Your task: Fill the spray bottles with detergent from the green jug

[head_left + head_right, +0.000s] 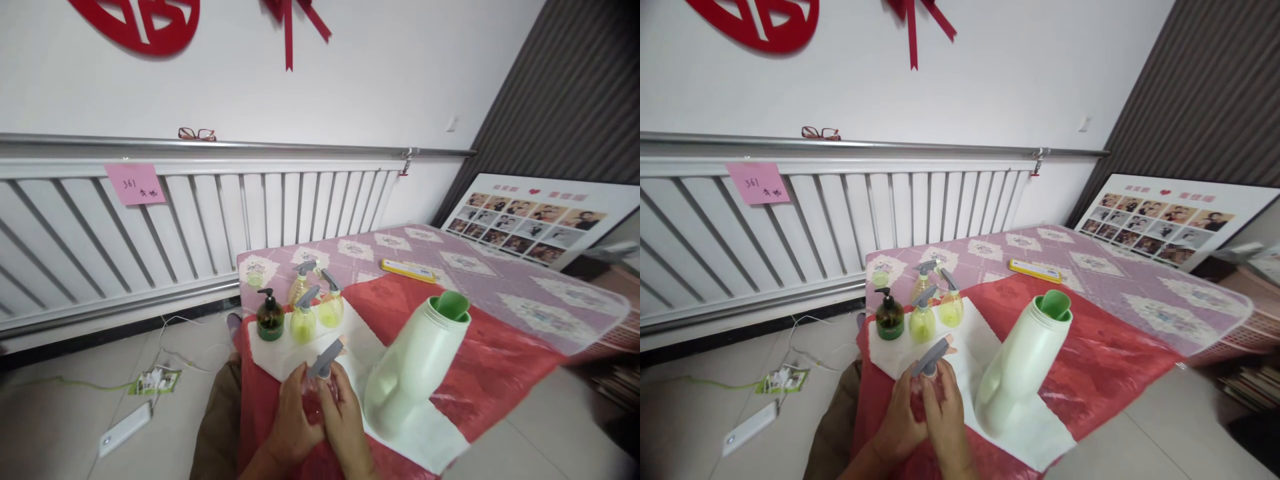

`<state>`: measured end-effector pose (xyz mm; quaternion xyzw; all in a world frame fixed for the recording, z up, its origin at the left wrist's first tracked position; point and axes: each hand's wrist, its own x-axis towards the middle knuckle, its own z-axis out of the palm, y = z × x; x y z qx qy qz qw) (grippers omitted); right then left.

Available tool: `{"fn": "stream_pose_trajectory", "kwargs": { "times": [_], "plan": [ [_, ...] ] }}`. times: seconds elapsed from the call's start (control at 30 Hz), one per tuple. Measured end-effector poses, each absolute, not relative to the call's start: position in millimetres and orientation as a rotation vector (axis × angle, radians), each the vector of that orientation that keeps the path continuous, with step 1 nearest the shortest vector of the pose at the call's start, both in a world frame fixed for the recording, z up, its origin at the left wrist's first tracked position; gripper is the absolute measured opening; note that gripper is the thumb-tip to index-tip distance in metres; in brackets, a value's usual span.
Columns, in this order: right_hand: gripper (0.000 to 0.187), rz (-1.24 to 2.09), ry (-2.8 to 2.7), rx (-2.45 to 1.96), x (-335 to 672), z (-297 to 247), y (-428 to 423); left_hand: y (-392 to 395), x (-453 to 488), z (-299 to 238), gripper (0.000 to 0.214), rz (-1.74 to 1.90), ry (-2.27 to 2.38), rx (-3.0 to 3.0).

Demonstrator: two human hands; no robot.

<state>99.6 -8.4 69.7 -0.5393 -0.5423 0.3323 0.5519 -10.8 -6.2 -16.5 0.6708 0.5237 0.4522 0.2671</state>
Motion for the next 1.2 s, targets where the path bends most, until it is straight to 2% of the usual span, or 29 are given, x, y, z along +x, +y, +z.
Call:
{"fn": "stream_pose_trajectory", "kwargs": {
  "times": [0.1,0.3,0.43,0.57,0.73,0.83,0.97,1.07,1.2],
  "plan": [
    [0.041,0.815,-1.187,-1.26,96,69,-7,-6,-12,-17,0.083,1.208,1.402,1.865],
    [0.03,0.871,-1.156,-1.23,95,70,-7,-7,-11,-15,0.082,1.206,1.42,1.855],
    [0.033,0.823,-1.303,-1.241,99,76,-11,-8,-10,-15,0.083,1.224,1.442,1.824],
    [0.04,0.865,-1.156,-1.273,95,79,-11,-8,-10,-16,0.082,1.25,1.412,1.836],
    [0.028,0.877,-1.226,-1.252,96,83,-10,-8,-10,-15,0.084,1.235,1.426,1.82],
    [0.032,0.816,-1.337,-1.22,98,85,-12,-7,-11,-14,0.085,1.22,1.434,1.833],
    [0.041,0.842,-1.194,-1.253,96,86,-12,-7,-11,-16,0.082,1.215,1.425,1.865],
    [0.032,0.912,-1.183,-1.232,94,90,-10,-7,-11,-17,0.083,1.226,1.426,1.885],
    [0.025,0.836,-1.328,-1.25,99,96,-10,-8,-10,-17,0.085,1.237,1.437,1.894]
  ]
}}
